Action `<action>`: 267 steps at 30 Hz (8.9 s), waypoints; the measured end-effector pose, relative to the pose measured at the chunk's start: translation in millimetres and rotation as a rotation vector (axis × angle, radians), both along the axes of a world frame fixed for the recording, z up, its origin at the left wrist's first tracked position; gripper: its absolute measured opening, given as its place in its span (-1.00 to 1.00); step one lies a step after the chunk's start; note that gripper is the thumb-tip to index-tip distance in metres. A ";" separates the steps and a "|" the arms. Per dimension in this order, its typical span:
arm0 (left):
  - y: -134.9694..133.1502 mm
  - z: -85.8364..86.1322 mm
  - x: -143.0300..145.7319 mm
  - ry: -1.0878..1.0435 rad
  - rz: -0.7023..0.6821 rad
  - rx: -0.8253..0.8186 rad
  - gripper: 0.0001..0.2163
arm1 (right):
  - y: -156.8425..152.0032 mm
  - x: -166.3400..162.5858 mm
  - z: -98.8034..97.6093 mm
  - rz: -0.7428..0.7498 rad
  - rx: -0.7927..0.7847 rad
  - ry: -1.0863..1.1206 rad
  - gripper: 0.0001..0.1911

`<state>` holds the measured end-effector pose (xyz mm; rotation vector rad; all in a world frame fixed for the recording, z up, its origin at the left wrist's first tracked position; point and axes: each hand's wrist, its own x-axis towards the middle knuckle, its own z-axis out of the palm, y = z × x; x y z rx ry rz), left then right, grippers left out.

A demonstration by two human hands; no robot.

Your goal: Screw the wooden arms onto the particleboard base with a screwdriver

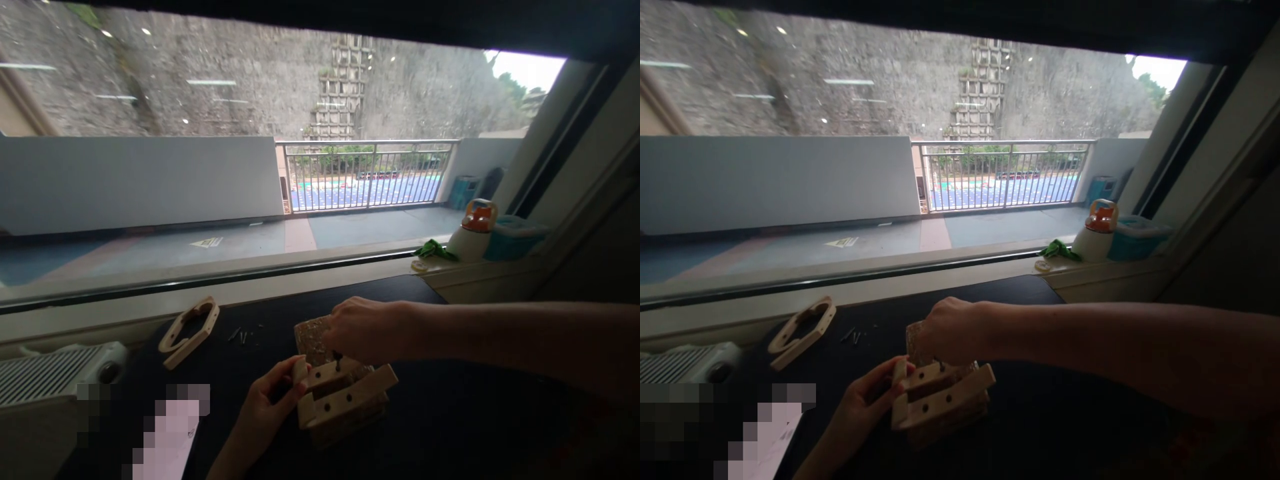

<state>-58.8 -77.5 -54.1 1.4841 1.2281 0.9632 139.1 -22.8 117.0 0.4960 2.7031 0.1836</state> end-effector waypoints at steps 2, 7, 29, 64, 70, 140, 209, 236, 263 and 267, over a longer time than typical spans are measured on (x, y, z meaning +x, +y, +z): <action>-0.9 0.4 2.1 0.036 0.040 0.051 -0.58 | -0.7 -0.1 0.3 -0.043 -0.003 0.002 -0.88; -6.1 4.3 10.5 0.148 0.140 0.352 -0.68 | -3.4 -1.2 4.3 -0.124 0.025 -0.015 -0.83; -9.1 4.3 13.1 0.254 0.115 0.727 -0.71 | -1.9 4.1 1.0 -0.083 -0.020 -0.008 -0.87; -9.2 0.6 13.9 0.184 0.161 0.662 -0.73 | -4.4 3.5 10.3 -0.040 0.063 -0.054 -0.84; -10.8 5.0 16.8 0.084 0.206 0.450 -0.71 | -2.6 3.1 5.8 0.133 0.053 -0.056 -0.84; -15.8 10.0 18.2 0.025 0.092 0.166 -0.62 | 0.4 -2.6 1.8 0.041 0.012 -0.071 -0.89; -50.0 -47.8 50.2 0.350 0.571 0.702 -0.77 | 14.8 -24.5 -22.4 0.102 -0.050 0.172 -0.88; -59.8 -32.5 53.8 0.448 0.496 0.662 -0.72 | -2.7 -15.3 -15.2 -0.105 -0.136 0.200 -0.80; -60.9 -23.2 60.0 0.468 0.520 0.672 -0.74 | 10.6 -17.1 -11.4 -0.133 -0.124 0.121 -0.74; -62.6 -23.0 59.1 0.467 0.499 0.642 -0.73 | 6.7 -17.6 -8.6 -0.106 -0.069 0.045 -0.83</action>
